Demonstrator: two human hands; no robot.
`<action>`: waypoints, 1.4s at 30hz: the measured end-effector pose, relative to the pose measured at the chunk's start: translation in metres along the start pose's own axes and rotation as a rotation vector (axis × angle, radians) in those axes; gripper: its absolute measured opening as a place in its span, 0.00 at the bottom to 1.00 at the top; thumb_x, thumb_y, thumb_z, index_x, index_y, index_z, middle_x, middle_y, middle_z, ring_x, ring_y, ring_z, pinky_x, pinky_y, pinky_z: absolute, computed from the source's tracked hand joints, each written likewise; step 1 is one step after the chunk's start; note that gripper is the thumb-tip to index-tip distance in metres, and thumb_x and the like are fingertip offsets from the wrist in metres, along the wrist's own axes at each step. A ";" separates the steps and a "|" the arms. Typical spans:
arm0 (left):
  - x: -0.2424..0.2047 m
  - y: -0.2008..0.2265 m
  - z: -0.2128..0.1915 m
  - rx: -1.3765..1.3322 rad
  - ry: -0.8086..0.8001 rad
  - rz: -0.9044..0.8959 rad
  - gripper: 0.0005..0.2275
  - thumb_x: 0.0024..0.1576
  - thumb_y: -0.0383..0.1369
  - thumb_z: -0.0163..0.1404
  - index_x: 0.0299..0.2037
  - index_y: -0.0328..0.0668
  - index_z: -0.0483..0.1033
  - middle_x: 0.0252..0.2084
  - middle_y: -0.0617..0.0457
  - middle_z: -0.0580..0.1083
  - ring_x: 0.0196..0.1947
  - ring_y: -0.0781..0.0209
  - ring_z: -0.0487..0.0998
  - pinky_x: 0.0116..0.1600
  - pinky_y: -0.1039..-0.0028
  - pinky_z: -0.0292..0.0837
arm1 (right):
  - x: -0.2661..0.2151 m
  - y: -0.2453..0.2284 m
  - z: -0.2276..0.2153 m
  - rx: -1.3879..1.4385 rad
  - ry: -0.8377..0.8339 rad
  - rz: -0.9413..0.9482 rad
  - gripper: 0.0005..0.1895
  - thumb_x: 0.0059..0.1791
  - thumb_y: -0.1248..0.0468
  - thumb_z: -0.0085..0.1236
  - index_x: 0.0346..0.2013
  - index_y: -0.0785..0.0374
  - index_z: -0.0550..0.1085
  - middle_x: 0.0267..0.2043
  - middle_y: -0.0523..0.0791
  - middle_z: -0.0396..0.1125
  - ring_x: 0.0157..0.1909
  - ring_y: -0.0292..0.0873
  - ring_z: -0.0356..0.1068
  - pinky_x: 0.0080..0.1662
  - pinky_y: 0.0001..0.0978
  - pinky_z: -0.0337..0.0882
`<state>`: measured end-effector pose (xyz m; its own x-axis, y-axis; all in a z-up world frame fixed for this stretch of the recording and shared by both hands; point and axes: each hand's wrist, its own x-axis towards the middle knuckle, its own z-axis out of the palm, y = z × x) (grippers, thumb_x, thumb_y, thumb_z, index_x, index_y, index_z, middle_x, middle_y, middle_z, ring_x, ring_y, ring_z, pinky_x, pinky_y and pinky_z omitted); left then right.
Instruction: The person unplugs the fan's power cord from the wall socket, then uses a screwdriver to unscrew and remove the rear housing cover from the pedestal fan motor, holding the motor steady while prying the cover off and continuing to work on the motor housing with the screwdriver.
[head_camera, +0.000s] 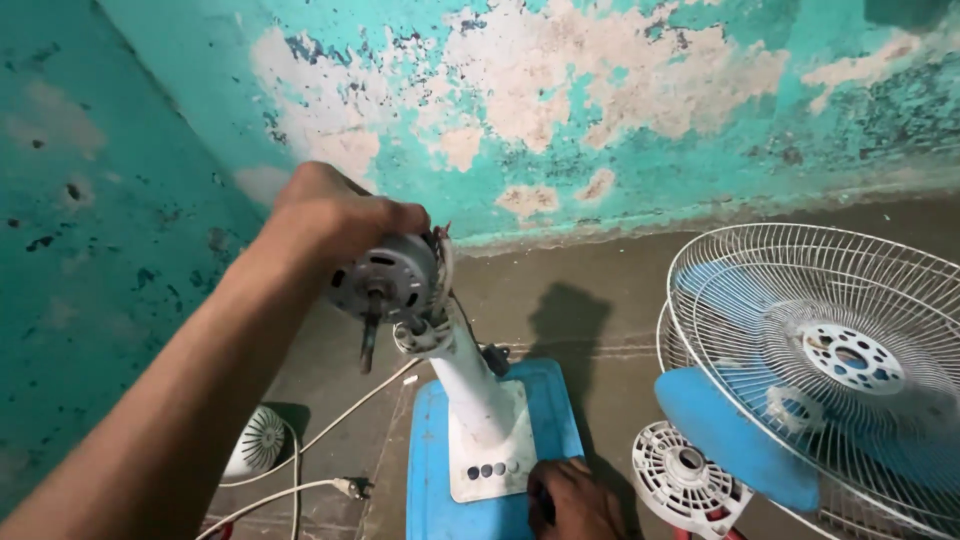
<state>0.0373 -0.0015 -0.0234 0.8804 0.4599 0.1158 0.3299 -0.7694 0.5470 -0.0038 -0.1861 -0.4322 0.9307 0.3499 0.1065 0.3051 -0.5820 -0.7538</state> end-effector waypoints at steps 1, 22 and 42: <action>0.002 -0.001 0.000 -0.090 -0.072 0.040 0.17 0.43 0.41 0.66 0.34 0.32 0.87 0.32 0.42 0.84 0.31 0.54 0.85 0.41 0.65 0.79 | -0.001 0.001 0.000 -0.002 -0.001 0.002 0.15 0.37 0.64 0.67 0.37 0.50 0.75 0.39 0.42 0.73 0.51 0.45 0.70 0.51 0.41 0.71; 0.001 0.002 0.022 0.177 0.031 0.216 0.33 0.42 0.63 0.57 0.41 0.36 0.81 0.45 0.38 0.79 0.48 0.44 0.81 0.55 0.60 0.75 | -0.027 -0.025 -0.019 -0.102 0.271 -0.233 0.06 0.37 0.66 0.63 0.28 0.55 0.77 0.32 0.48 0.73 0.40 0.55 0.72 0.43 0.47 0.71; 0.050 -0.015 0.039 -0.701 -0.314 0.118 0.37 0.60 0.66 0.27 0.66 0.44 0.61 0.63 0.30 0.73 0.65 0.33 0.72 0.66 0.48 0.62 | 0.056 -0.302 -0.211 -0.109 0.479 -0.428 0.22 0.49 0.53 0.57 0.53 0.62 0.72 0.34 0.50 0.73 0.34 0.52 0.75 0.39 0.46 0.71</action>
<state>0.0899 0.0154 -0.0582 0.9861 0.1646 0.0224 0.0279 -0.2972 0.9544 -0.0014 -0.1451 -0.0618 0.7017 0.2158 0.6790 0.6640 -0.5437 -0.5133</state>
